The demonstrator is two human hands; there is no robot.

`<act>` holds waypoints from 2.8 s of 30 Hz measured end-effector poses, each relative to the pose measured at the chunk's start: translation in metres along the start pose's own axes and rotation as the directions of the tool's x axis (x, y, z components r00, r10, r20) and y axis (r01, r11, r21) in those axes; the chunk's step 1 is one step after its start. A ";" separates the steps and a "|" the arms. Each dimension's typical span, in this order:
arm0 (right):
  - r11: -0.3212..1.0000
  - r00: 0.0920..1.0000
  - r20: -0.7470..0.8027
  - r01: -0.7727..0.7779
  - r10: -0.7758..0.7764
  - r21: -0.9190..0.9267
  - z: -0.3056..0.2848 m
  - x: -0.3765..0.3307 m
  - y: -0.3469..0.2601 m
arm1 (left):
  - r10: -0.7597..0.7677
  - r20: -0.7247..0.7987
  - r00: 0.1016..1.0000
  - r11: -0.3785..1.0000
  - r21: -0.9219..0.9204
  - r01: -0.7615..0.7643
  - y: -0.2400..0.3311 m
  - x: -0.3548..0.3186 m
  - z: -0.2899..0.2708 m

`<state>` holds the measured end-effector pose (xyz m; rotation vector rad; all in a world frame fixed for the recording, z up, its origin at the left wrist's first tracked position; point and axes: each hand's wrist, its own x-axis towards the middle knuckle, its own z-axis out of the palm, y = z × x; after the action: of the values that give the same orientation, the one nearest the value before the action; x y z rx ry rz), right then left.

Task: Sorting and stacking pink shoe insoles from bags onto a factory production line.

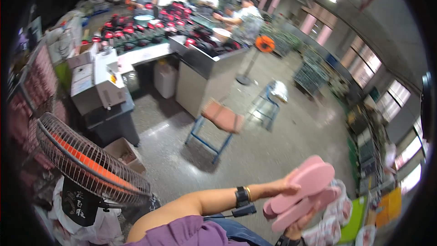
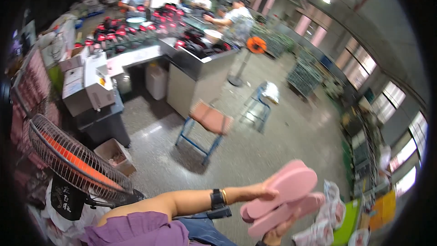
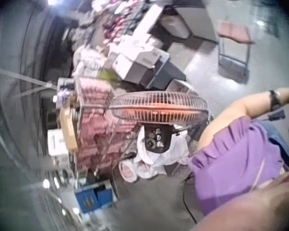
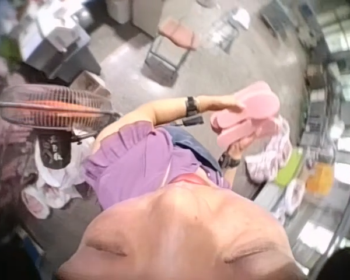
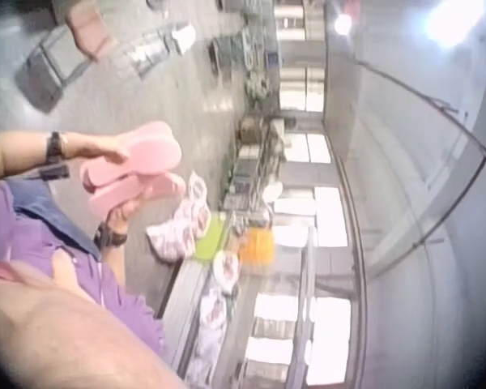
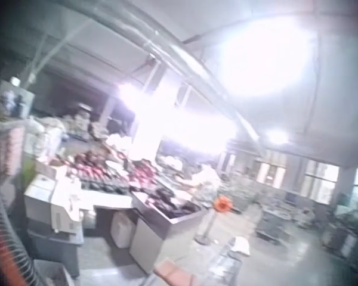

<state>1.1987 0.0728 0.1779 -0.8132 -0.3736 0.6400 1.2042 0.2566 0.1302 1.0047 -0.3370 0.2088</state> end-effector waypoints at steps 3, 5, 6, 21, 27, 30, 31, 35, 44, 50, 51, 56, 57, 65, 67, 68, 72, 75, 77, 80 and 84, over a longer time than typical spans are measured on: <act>0.994 0.998 0.048 0.046 -0.051 0.098 0.003 0.101 0.031 | -0.086 -0.040 0.996 0.996 -0.008 0.085 0.034 0.023 -0.062; 0.987 0.986 0.069 -0.155 0.152 0.040 -0.005 0.162 0.058 | -0.027 -0.163 0.986 1.000 0.006 0.029 0.040 0.025 -0.128; 0.980 0.977 0.097 -0.197 0.192 0.042 -0.001 0.201 0.072 | 0.036 -0.236 0.971 0.999 0.019 -0.033 0.049 0.030 -0.157; 0.577 0.407 0.514 -0.785 0.755 -0.226 0.293 0.487 0.418 | 0.321 -0.921 0.222 0.934 0.269 -0.235 0.250 -0.148 -0.446; 0.475 0.238 0.529 -0.798 0.814 -0.371 0.444 0.535 0.531 | 0.302 -0.943 0.136 0.917 0.249 -0.312 0.360 -0.232 -0.557; 0.395 0.158 0.499 -0.820 0.852 -0.415 0.500 0.566 0.590 | 0.277 -0.954 0.110 0.917 0.229 -0.326 0.408 -0.259 -0.606; 0.359 0.138 0.466 -0.830 0.874 -0.427 0.518 0.576 0.608 | 0.275 -0.958 0.083 0.915 0.234 -0.330 0.422 -0.267 -0.622; 0.288 0.092 0.399 -0.837 0.912 -0.465 0.575 0.616 0.687 | 0.232 -0.973 -0.015 0.920 0.224 -0.321 0.472 -0.306 -0.685; -0.016 -0.217 0.285 -0.820 0.933 -0.572 0.745 0.717 0.946 | 0.268 -0.923 -0.276 0.870 0.355 -0.341 0.587 -0.404 -0.901; -0.173 -0.399 0.157 -0.674 0.904 -0.718 0.825 0.783 1.070 | 0.025 -0.935 -0.354 0.834 0.215 -0.508 0.622 -0.469 -1.013; -0.080 -0.287 0.126 -0.610 0.950 -0.788 0.830 0.791 1.094 | 0.059 -0.917 -0.395 0.866 0.244 -0.436 0.632 -0.477 -1.029; 0.005 0.199 -0.015 -0.099 0.980 -0.995 0.828 0.843 1.142 | 0.143 -0.859 -0.491 0.902 0.318 -0.293 0.708 -0.477 -1.080; 0.043 0.241 0.028 -0.055 0.970 -0.998 0.833 0.834 1.141 | 0.222 -0.786 -0.578 0.943 0.323 -0.077 0.697 -0.494 -1.090; 0.144 0.397 0.118 -0.036 0.910 -0.989 0.855 0.797 1.156 | 0.412 -0.519 -0.748 0.584 -0.480 0.655 0.670 -0.464 -1.163; 0.316 0.475 0.242 -0.080 0.846 -0.945 0.841 0.788 1.169 | 0.413 -0.547 -0.728 0.591 -0.447 0.672 0.665 -0.466 -1.160; 0.313 0.472 0.239 -0.083 0.849 -0.946 0.836 0.789 1.179 | 0.411 -0.546 -0.730 0.590 -0.451 0.670 0.664 -0.472 -1.161; 0.241 0.307 0.253 0.079 0.917 -0.967 0.810 0.794 1.198 | 0.491 -0.515 -0.702 0.692 -0.259 0.674 0.619 -0.520 -1.158; 0.221 0.269 0.202 -0.043 0.942 -0.974 0.818 0.807 1.189 | 0.548 -0.582 -0.601 0.664 -0.135 0.736 0.620 -0.529 -1.167; 0.251 0.323 0.213 -0.081 0.922 -0.965 0.830 0.801 1.184 | 0.409 -0.656 -0.634 0.717 -0.198 0.668 0.632 -0.530 -1.173; 0.248 0.296 0.289 0.168 0.910 -0.954 0.830 0.779 1.198 | 0.295 -0.655 -0.695 0.847 -0.157 0.508 0.623 -0.544 -1.166; 0.303 0.268 0.352 0.210 0.897 -0.930 0.855 0.788 1.188 | 0.236 -0.651 -0.722 0.888 -0.158 0.432 0.635 -0.536 -1.169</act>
<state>0.8789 1.6742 -0.1337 -1.6323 -1.7693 1.5659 0.7117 1.5754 -0.1413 0.6337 2.1289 0.9570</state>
